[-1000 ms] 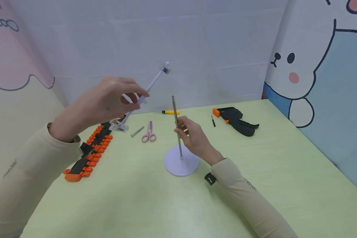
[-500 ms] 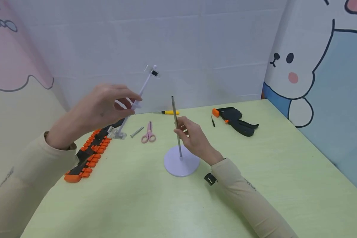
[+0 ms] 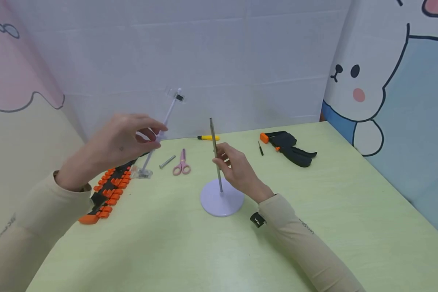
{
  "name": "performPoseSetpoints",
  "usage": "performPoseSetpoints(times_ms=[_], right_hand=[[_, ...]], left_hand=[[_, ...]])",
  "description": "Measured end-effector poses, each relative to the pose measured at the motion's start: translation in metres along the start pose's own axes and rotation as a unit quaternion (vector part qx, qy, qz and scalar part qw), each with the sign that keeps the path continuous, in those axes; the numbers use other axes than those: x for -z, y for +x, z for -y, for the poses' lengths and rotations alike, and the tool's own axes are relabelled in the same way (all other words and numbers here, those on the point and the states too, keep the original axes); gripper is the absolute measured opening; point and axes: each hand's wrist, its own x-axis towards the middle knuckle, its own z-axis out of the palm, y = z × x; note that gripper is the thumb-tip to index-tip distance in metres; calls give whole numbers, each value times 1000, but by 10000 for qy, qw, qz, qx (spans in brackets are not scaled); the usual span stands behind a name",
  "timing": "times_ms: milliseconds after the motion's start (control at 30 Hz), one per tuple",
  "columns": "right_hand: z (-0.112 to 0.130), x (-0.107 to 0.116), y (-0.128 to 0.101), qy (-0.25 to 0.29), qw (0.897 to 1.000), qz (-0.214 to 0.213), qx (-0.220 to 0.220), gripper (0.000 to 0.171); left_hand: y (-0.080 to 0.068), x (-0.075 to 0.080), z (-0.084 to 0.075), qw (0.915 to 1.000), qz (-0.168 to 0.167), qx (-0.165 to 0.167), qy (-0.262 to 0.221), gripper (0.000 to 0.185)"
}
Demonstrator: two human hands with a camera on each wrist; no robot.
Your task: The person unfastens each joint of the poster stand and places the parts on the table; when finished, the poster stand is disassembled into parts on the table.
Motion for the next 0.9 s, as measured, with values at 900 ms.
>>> performPoseSetpoints(times_ms=[900], right_hand=[[0, 0, 0, -85, 10000, 7, -37, 24]], left_hand=[[-33, -35, 32, 9940, -461, 471, -868, 29]])
